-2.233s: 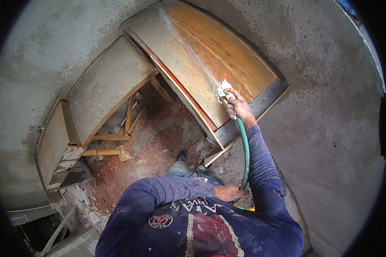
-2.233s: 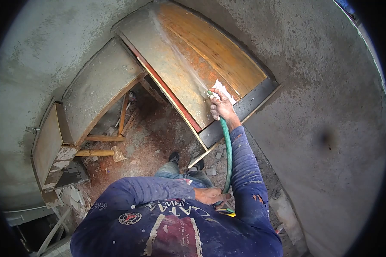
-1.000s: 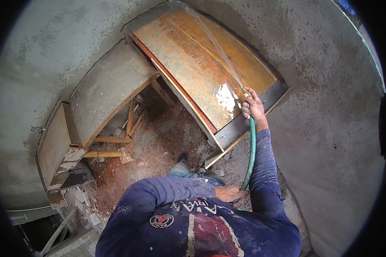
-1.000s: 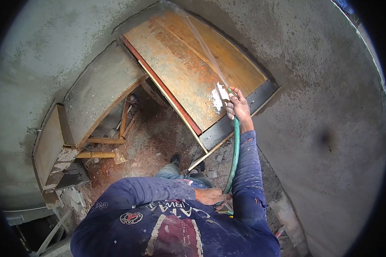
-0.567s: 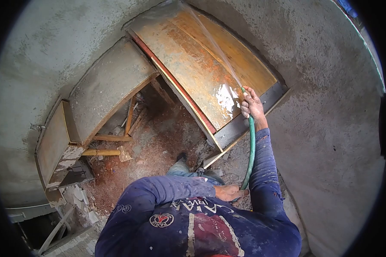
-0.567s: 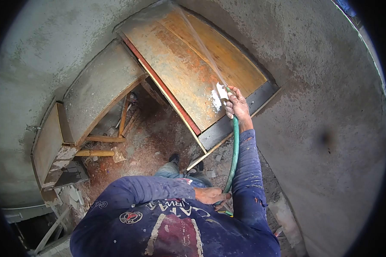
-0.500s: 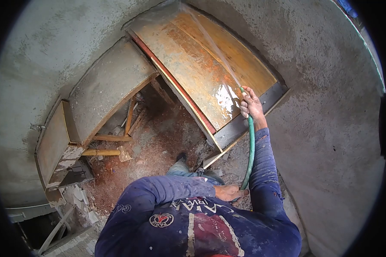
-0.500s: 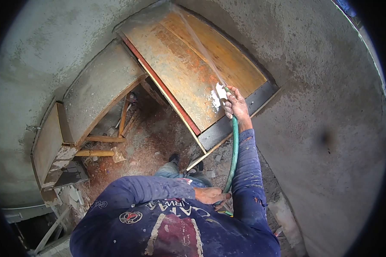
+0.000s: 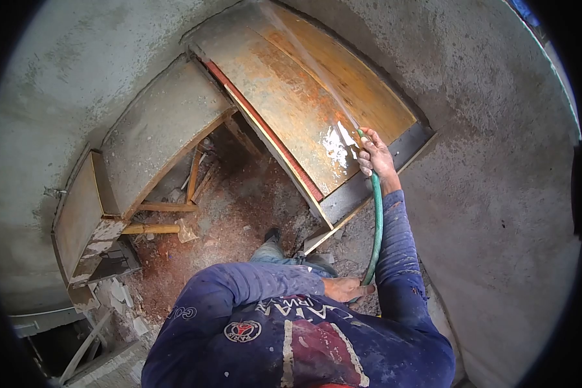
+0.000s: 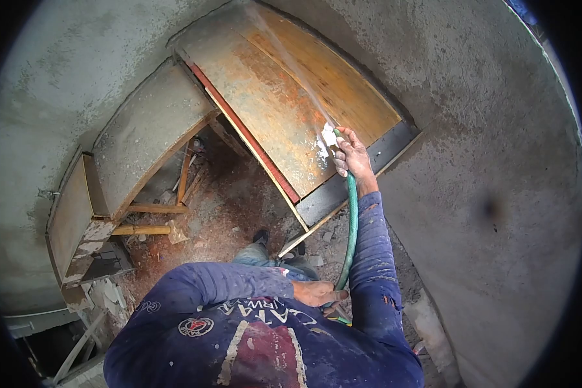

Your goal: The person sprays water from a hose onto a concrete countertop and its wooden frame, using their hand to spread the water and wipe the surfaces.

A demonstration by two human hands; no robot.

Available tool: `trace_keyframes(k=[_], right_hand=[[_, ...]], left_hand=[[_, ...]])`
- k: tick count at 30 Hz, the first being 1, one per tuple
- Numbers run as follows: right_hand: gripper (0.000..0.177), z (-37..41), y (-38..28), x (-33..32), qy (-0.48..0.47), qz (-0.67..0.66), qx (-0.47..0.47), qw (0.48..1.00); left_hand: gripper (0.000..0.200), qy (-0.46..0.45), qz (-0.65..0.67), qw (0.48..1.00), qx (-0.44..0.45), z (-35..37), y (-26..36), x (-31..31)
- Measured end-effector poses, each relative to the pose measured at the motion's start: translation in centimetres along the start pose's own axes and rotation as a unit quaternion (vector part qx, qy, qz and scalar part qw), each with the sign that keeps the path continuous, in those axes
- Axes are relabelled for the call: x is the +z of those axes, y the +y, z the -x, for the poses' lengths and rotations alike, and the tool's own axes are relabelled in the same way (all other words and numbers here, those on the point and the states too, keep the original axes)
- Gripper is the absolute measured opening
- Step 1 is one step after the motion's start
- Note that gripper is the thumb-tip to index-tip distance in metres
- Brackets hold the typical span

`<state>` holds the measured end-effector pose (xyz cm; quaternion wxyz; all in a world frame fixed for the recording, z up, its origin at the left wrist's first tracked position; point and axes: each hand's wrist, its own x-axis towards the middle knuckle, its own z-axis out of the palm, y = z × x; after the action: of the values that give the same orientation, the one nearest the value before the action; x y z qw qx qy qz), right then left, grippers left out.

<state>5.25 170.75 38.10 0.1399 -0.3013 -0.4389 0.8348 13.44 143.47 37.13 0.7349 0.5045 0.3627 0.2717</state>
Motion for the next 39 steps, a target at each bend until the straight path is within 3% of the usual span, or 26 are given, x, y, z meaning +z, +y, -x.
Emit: trace_keyframes(k=[28, 30, 35, 39], right_hand=[[0.029, -1.5, 2.8, 5.1, -0.142, 0.039, 0.085, 0.985], [0.029, -1.0, 2.0, 4.1, -0.130, 0.036, 0.080, 0.988], [0.024, 0.5, -0.4, -0.1, 0.039, 0.012, -0.019, 0.999], [0.025, 1.2, -0.7, -2.2, 0.062, -0.004, -0.047, 0.997]], left_hand=[[0.078, 0.043, 0.013, 0.999, -0.004, 0.7, -0.3, 0.5], [0.075, 0.047, 0.029, 0.998, 0.025, 1.3, 1.2, 0.3], [0.079, 0.024, 0.037, 0.999, 0.017, 1.6, 1.8, 0.1], [0.084, 0.014, 0.021, 0.999, 0.020, 0.6, 0.3, 0.3]])
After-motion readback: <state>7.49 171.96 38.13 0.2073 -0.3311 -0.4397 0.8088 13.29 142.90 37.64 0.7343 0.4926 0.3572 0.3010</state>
